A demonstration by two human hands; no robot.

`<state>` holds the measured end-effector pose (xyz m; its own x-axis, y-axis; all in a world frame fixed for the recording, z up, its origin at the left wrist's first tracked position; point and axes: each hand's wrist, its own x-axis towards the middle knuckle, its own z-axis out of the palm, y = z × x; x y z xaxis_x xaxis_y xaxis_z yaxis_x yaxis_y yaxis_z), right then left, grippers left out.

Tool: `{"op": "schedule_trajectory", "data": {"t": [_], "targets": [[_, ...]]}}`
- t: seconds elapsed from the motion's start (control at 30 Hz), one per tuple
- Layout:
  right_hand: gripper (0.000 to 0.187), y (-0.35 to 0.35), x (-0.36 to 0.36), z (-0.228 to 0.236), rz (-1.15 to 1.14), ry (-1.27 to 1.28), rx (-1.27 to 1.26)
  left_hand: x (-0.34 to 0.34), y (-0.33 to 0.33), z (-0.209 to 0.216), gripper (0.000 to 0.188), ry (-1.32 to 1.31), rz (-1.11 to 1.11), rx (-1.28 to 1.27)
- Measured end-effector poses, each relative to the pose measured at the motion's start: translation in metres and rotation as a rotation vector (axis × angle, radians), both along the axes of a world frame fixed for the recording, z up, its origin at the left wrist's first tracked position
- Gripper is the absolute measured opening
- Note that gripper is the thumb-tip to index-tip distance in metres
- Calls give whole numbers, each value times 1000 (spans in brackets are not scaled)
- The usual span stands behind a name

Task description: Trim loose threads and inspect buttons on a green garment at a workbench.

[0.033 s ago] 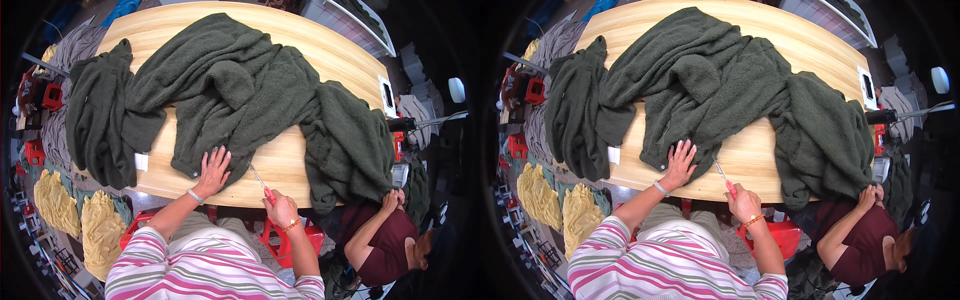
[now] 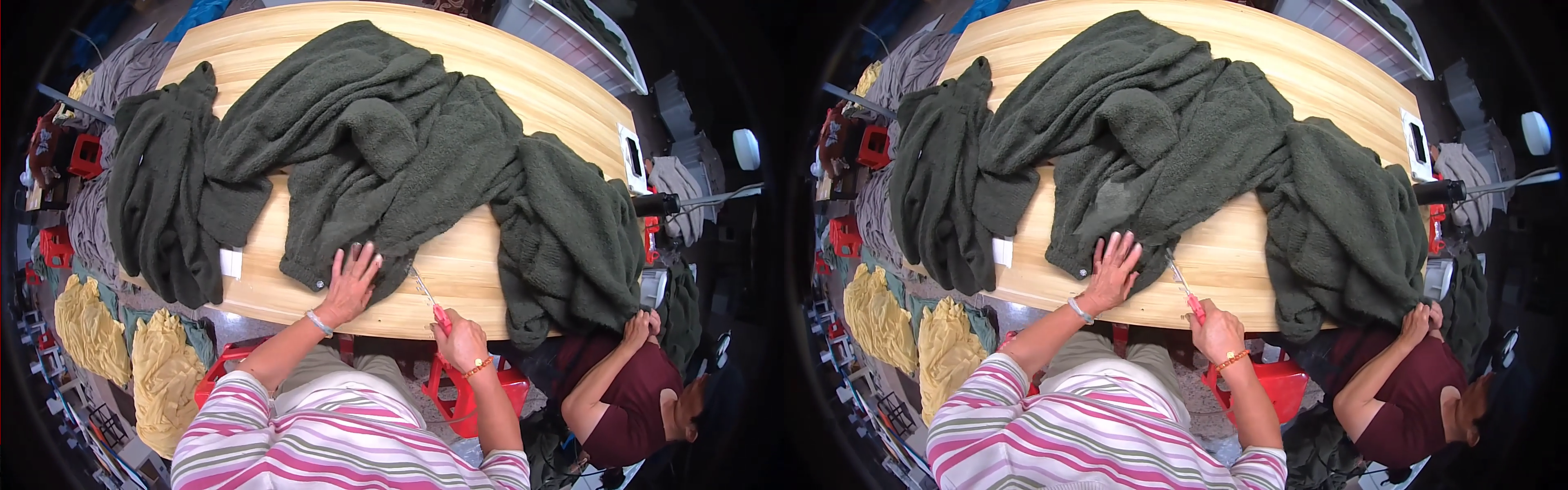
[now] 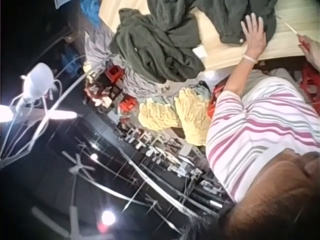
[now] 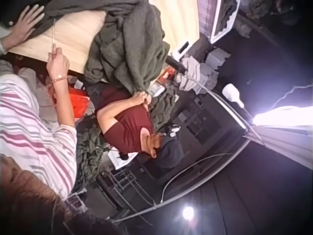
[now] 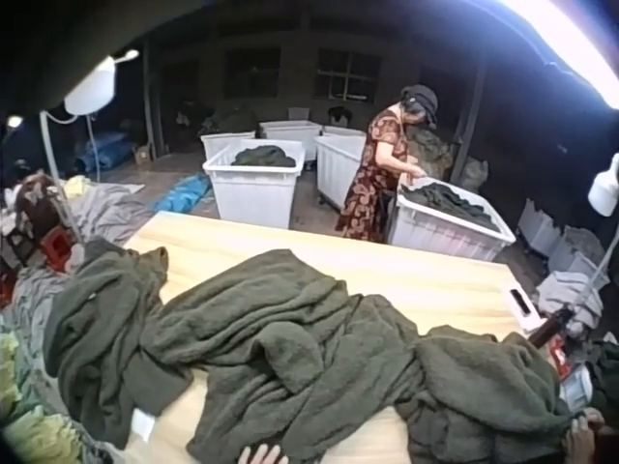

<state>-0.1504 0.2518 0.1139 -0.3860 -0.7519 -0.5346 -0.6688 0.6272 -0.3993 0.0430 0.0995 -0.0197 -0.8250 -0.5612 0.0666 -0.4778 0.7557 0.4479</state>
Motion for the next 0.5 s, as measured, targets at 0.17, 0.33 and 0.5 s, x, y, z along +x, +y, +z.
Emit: {"op": "schedule_trajectory", "data": {"t": [0.17, 0.33, 0.5], "targets": [[26, -4, 4, 0, 22, 59, 56, -10, 9, 0, 59, -126, -271, -146], [29, 5, 18, 1, 163, 55, 112, -8, 15, -7, 55, -27, -64, 23], [31, 6, 15, 5, 182, -20, 121, -3, 9, -9, 52, 13, -100, 48]]}}
